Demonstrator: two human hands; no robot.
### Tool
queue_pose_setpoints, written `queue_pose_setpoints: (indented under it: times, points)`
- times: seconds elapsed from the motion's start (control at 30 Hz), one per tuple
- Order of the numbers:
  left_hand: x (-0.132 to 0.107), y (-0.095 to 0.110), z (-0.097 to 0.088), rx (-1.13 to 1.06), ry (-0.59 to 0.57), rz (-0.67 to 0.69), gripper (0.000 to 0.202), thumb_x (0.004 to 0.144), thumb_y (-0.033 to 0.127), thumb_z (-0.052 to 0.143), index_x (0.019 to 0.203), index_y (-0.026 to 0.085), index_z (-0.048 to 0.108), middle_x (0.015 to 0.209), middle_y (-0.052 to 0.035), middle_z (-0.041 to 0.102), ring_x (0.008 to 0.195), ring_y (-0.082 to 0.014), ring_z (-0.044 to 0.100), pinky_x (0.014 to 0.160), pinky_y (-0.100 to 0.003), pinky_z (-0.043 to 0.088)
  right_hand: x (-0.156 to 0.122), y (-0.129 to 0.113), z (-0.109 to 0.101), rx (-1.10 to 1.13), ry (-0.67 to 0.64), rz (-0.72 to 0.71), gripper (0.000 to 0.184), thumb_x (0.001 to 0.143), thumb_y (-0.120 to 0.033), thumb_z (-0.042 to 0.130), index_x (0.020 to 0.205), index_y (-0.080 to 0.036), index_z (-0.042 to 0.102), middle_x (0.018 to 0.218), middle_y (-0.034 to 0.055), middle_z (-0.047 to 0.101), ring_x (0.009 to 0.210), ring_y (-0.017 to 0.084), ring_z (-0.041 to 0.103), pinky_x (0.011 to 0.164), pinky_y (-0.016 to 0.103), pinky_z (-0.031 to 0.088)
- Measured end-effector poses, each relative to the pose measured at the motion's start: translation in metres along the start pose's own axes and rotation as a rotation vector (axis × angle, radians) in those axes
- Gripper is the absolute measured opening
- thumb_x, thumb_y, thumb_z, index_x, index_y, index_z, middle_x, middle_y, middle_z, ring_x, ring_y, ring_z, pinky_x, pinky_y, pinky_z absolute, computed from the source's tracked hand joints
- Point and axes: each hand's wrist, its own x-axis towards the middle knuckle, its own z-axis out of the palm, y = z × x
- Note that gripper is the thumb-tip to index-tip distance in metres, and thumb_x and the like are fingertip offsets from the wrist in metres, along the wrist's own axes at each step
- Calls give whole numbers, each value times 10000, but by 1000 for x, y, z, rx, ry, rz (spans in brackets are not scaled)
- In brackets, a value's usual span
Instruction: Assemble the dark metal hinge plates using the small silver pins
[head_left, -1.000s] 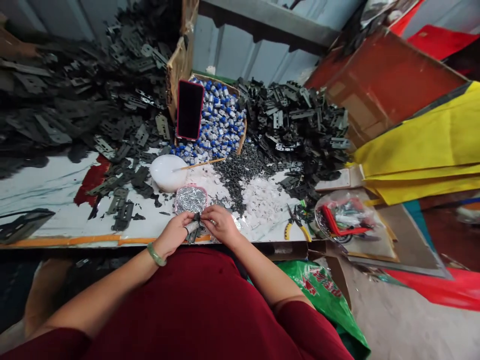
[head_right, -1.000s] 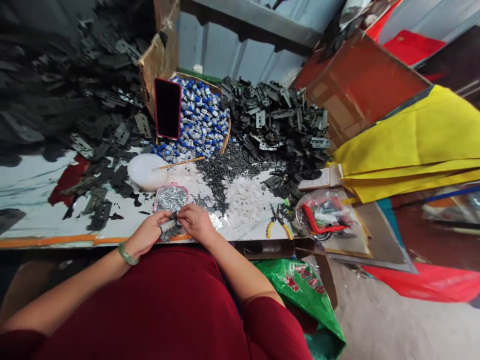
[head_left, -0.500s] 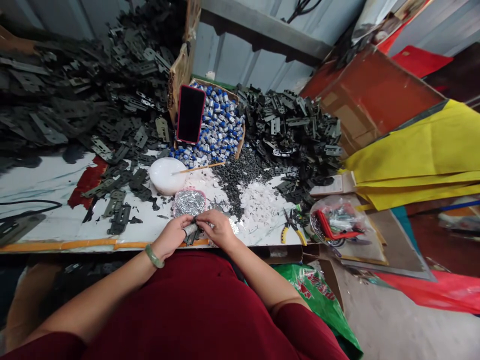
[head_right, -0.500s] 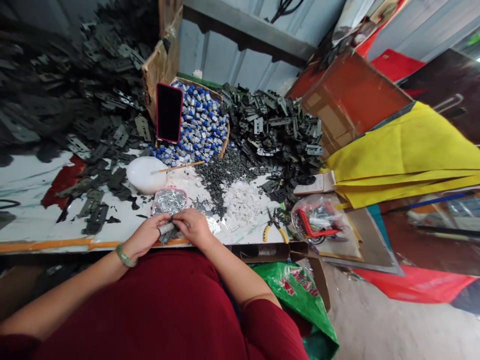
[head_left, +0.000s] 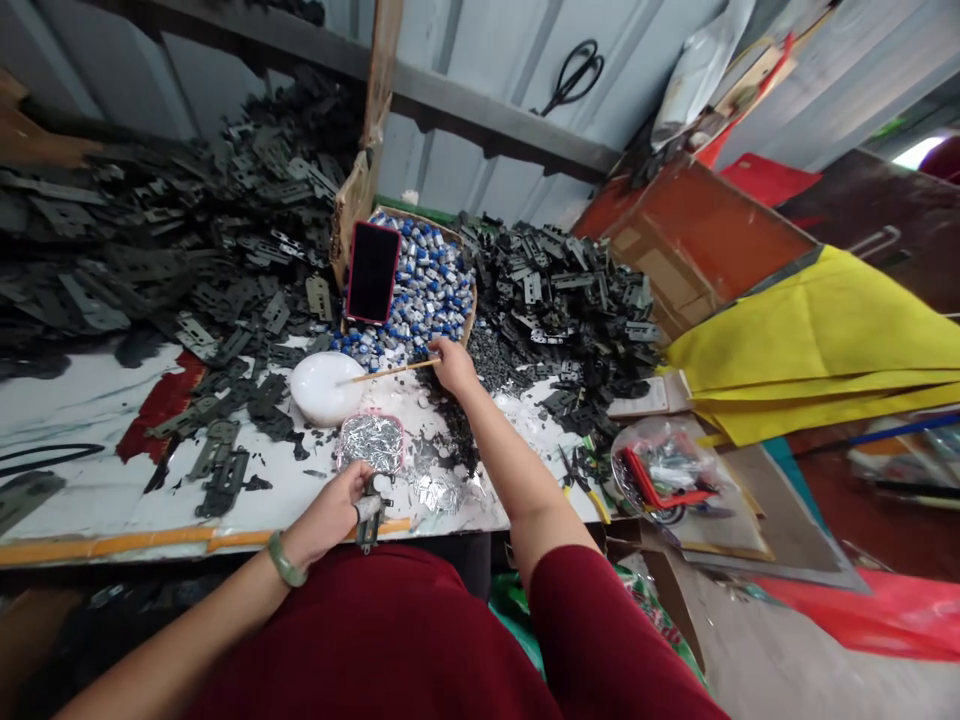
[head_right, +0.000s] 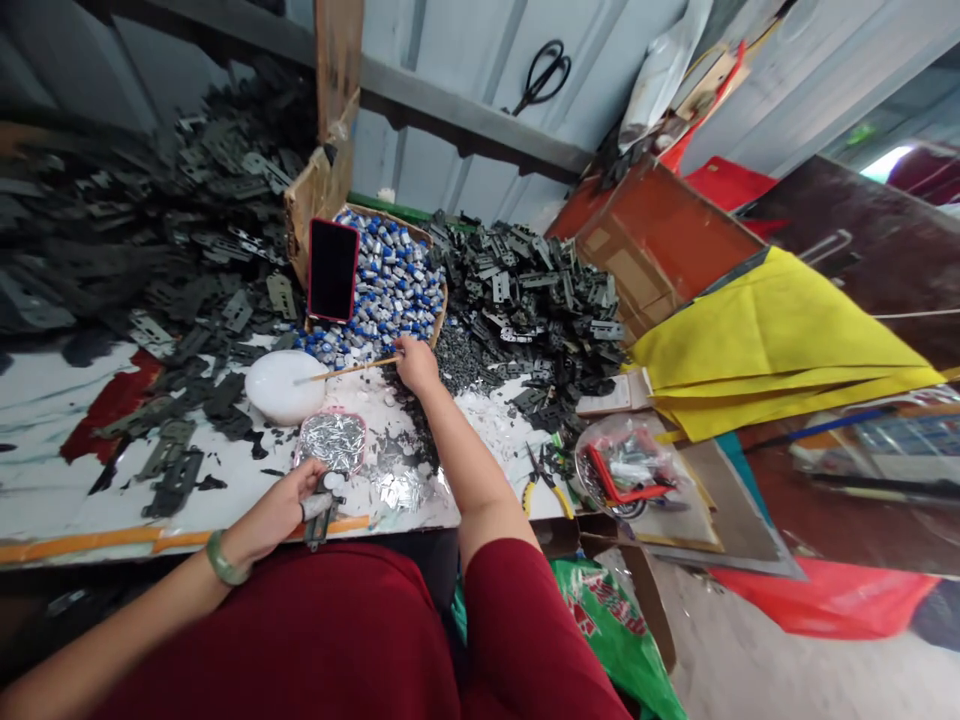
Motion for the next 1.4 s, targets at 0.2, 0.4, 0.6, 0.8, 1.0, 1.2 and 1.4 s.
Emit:
queue_pose_setpoints:
  times: [0.2, 0.4, 0.6, 0.8, 1.0, 1.2, 1.4]
  points:
    - [0, -2, -11, -47, 19, 5, 244, 606, 200, 733, 717, 193, 516, 716, 9, 584, 740, -162, 563, 717, -272, 443, 55, 1, -9, -275, -206, -172, 359, 734, -55, 594, 1050, -217, 652, 996, 81, 676, 937, 242, 621, 799, 297, 456]
    - [4, -5, -10, -121, 22, -63, 240, 621, 215, 728, 752, 190, 529, 724, 7, 615, 678, -138, 573, 618, -237, 443, 30, 12, -23, -250, -132, -177, 226, 721, -121, 627, 940, -165, 668, 1025, 108, 629, 934, 233, 597, 793, 292, 453]
    - [14, -1, -1, -254, 199, -120, 366, 564, 258, 751, 826, 189, 505, 663, 32, 613, 490, -98, 543, 427, -189, 374, -67, -13, 18, 381, 25, 2, 209, 786, -229, 582, 965, -141, 646, 797, 29, 659, 686, 145, 587, 629, 246, 466]
    - [17, 7, 2, -430, 400, -6, 413, 513, 224, 762, 832, 190, 502, 747, 28, 630, 618, -136, 622, 537, -245, 500, -145, -62, 56, 405, 188, -222, 144, 802, -269, 585, 888, -196, 676, 794, 46, 674, 787, 171, 603, 783, 303, 442]
    - [9, 19, -5, -433, 437, 29, 417, 490, 220, 784, 792, 184, 498, 699, 40, 624, 613, -129, 613, 515, -215, 481, -152, -73, 57, 673, 101, -117, 260, 842, -395, 538, 725, -189, 643, 721, 37, 632, 739, 171, 585, 739, 310, 436]
    - [8, 22, -17, -414, 222, -49, 385, 547, 280, 777, 823, 170, 531, 628, 39, 613, 491, -83, 540, 448, -184, 415, -90, -49, 45, 1337, 194, 365, 401, 756, -608, 530, 801, -210, 561, 703, -6, 579, 538, 110, 514, 513, 237, 395]
    - [4, 15, -33, -334, 275, -42, 379, 538, 298, 782, 776, 180, 512, 562, 59, 581, 436, -71, 490, 407, -174, 362, -33, -57, -2, 981, 219, 28, 331, 761, -532, 582, 760, -202, 576, 683, -7, 564, 643, 126, 524, 629, 254, 423]
